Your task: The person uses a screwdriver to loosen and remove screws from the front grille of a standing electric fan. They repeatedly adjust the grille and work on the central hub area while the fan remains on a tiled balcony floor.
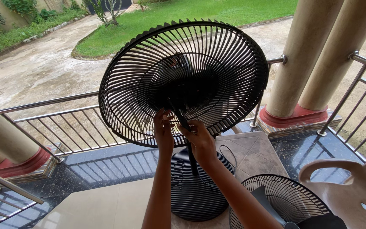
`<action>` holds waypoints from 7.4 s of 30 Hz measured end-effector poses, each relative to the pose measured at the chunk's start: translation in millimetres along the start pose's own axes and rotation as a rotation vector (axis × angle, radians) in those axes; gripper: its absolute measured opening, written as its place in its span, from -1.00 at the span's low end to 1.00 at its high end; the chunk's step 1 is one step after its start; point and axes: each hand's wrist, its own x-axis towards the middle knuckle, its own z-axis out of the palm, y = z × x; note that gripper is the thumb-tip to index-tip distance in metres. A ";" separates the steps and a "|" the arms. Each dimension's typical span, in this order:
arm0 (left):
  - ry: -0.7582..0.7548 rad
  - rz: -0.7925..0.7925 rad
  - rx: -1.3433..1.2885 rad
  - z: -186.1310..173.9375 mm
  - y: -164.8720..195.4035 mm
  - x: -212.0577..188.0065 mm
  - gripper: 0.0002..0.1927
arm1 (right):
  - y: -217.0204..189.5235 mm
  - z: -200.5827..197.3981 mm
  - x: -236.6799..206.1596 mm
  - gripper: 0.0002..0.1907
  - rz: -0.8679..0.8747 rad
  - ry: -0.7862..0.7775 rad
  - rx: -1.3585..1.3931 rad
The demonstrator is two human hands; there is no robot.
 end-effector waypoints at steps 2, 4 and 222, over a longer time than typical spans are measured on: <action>-0.021 0.017 -0.061 5.2 3.4 7.2 -0.57 | -0.6 2.7 -0.5 -0.65 -0.009 0.004 0.009; -0.025 -0.006 -0.152 10.5 6.5 13.8 -0.54 | -1.7 4.5 -0.5 -0.67 -0.010 0.005 0.021; 0.230 0.338 0.796 -123.3 -42.1 -24.4 -0.75 | 66.5 42.9 30.2 -0.37 0.100 -0.676 -0.733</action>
